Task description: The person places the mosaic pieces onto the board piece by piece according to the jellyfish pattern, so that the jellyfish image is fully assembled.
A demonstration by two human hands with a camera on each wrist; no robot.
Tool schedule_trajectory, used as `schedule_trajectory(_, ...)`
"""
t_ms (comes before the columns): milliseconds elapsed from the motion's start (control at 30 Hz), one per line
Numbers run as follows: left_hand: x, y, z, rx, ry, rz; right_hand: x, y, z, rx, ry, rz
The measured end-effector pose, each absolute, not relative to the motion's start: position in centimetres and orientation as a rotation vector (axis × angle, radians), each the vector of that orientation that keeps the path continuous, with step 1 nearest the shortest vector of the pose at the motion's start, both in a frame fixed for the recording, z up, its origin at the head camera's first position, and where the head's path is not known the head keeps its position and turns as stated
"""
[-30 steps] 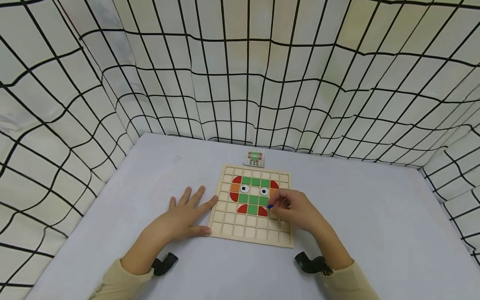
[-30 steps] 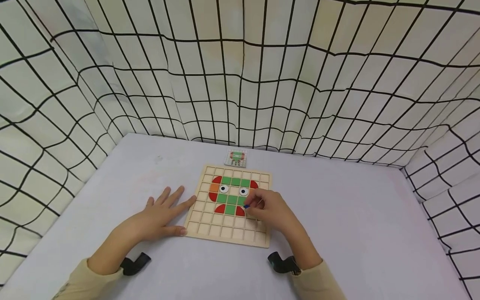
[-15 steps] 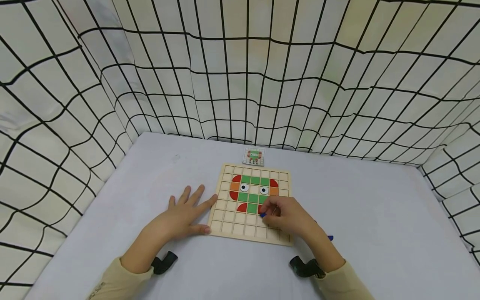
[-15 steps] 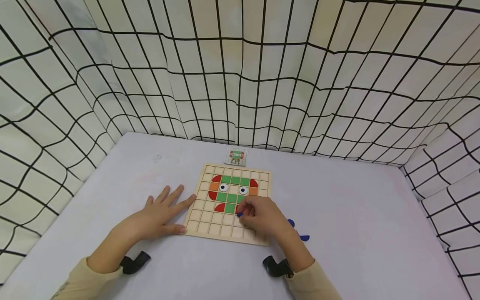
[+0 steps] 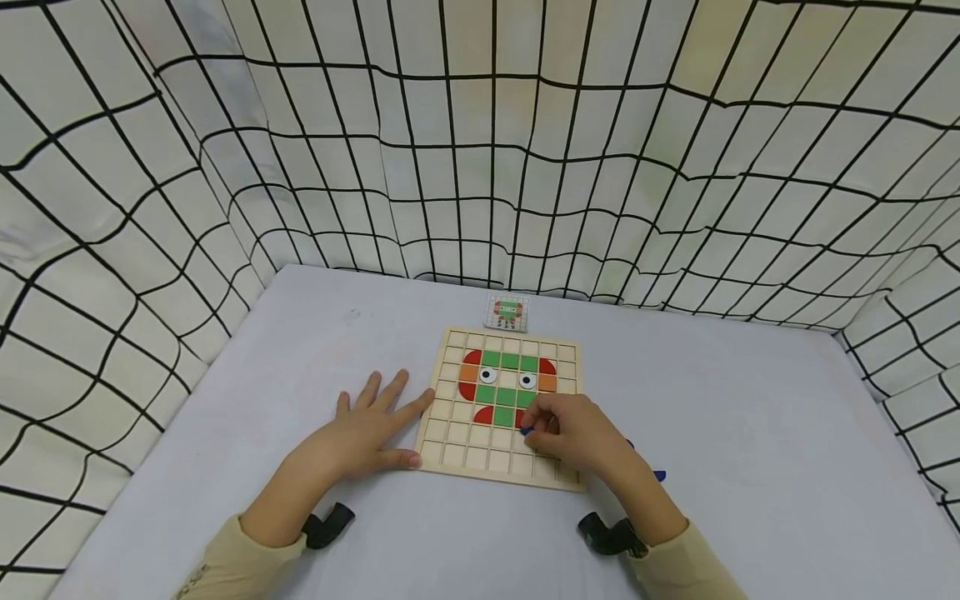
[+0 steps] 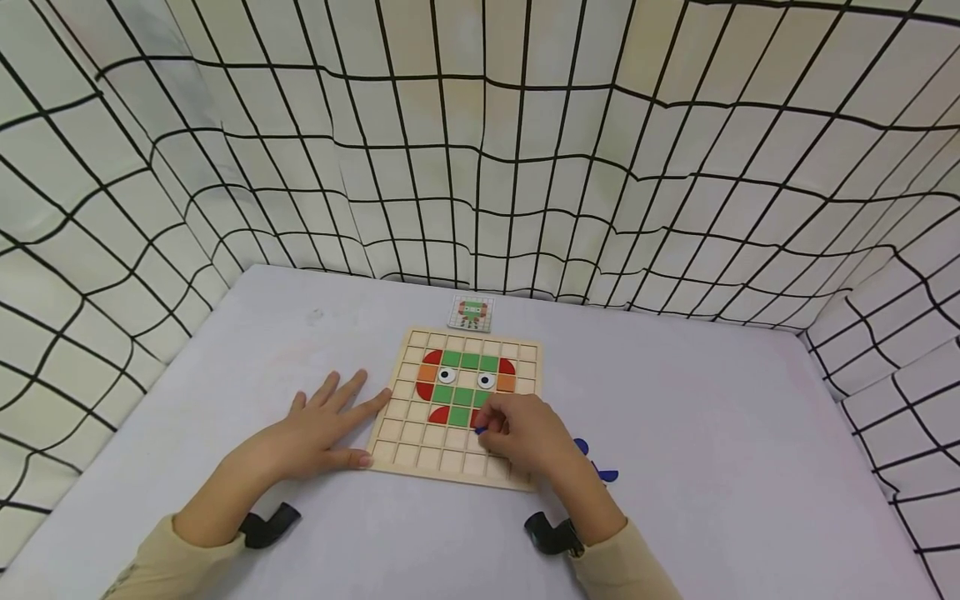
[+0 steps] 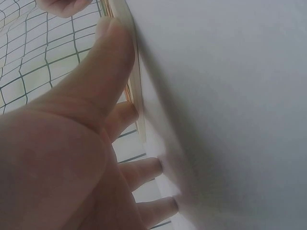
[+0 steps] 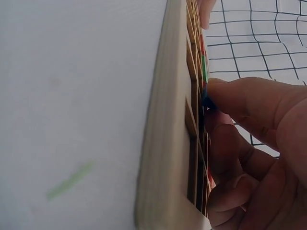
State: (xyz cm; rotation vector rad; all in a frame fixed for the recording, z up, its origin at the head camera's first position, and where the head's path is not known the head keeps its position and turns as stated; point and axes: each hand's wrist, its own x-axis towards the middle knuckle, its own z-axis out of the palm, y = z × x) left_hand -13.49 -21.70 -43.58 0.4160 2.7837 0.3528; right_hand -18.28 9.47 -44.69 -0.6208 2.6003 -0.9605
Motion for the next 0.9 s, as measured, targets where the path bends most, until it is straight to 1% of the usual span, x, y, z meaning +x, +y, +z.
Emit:
schedule_trajectory(567, -13.42, -21.75, -43.58, 0.436, 2.798, 0.357, -18.14, 9.23, -44.77, -0.611, 2.644, -0.875)
schedule_trajectory(900, -13.55, -21.79, -43.81, 0.422, 2.793, 0.352, -18.19, 9.26, -44.47, -0.716, 2.611, -0.836)
